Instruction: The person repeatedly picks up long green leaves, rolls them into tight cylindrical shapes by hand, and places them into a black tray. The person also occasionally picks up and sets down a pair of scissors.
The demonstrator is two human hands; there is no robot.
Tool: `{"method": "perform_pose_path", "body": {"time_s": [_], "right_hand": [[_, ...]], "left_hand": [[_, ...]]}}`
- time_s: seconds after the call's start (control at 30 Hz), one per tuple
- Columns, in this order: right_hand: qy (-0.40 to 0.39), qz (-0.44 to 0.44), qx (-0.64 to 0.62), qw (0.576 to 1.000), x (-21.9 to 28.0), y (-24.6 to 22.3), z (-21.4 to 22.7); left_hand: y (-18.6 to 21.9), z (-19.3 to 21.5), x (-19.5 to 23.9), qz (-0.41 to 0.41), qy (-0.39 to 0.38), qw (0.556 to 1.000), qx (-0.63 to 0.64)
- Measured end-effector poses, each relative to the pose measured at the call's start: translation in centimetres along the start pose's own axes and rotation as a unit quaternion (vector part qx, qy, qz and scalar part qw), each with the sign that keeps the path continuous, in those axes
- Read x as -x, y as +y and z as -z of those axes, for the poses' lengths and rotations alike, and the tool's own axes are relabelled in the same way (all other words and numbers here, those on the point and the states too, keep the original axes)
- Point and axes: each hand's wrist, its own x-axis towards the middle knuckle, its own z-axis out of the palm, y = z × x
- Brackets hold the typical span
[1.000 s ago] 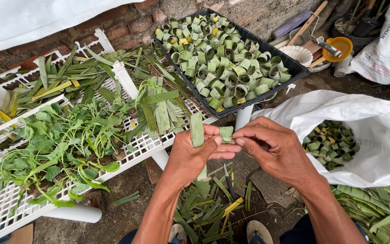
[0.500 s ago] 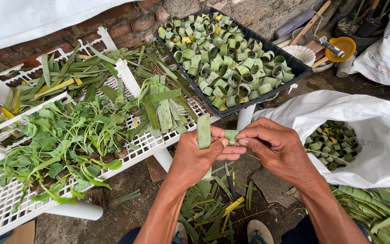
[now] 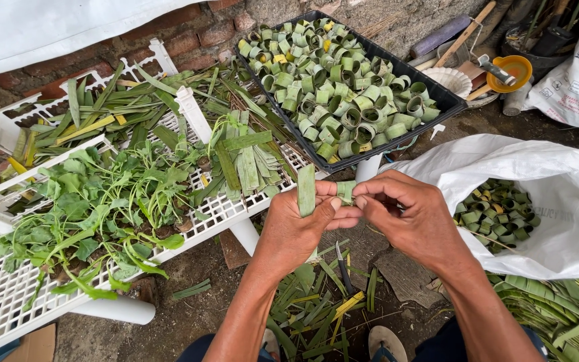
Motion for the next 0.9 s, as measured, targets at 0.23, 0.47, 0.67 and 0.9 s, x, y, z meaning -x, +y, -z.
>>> {"method": "perform_pose_path", "body": {"time_s": [0.23, 0.47, 0.67, 0.9], "right_hand": [[0.095, -0.044, 0.099, 0.99, 1.0, 2.2, -2.9], [0.092, -0.031, 0.078, 0.992, 0.1, 1.5, -2.7], [0.076, -0.037, -0.002, 0.996, -0.1, -0.2, -1.1], [0.208, -0.179, -0.106, 0.956, 0.3, 1.0, -2.7]], "left_hand": [[-2.2, -1.3, 0.1, -0.07, 0.03, 0.937, -0.34], [-0.1, -2.1, -0.9, -0.088, 0.142, 0.925, -0.342], [0.1, -2.4, -2.0, 0.101, 0.197, 0.975, 0.024], [0.3, -6.9, -3.3, -0.002, 0.232, 0.968, -0.095]]}}
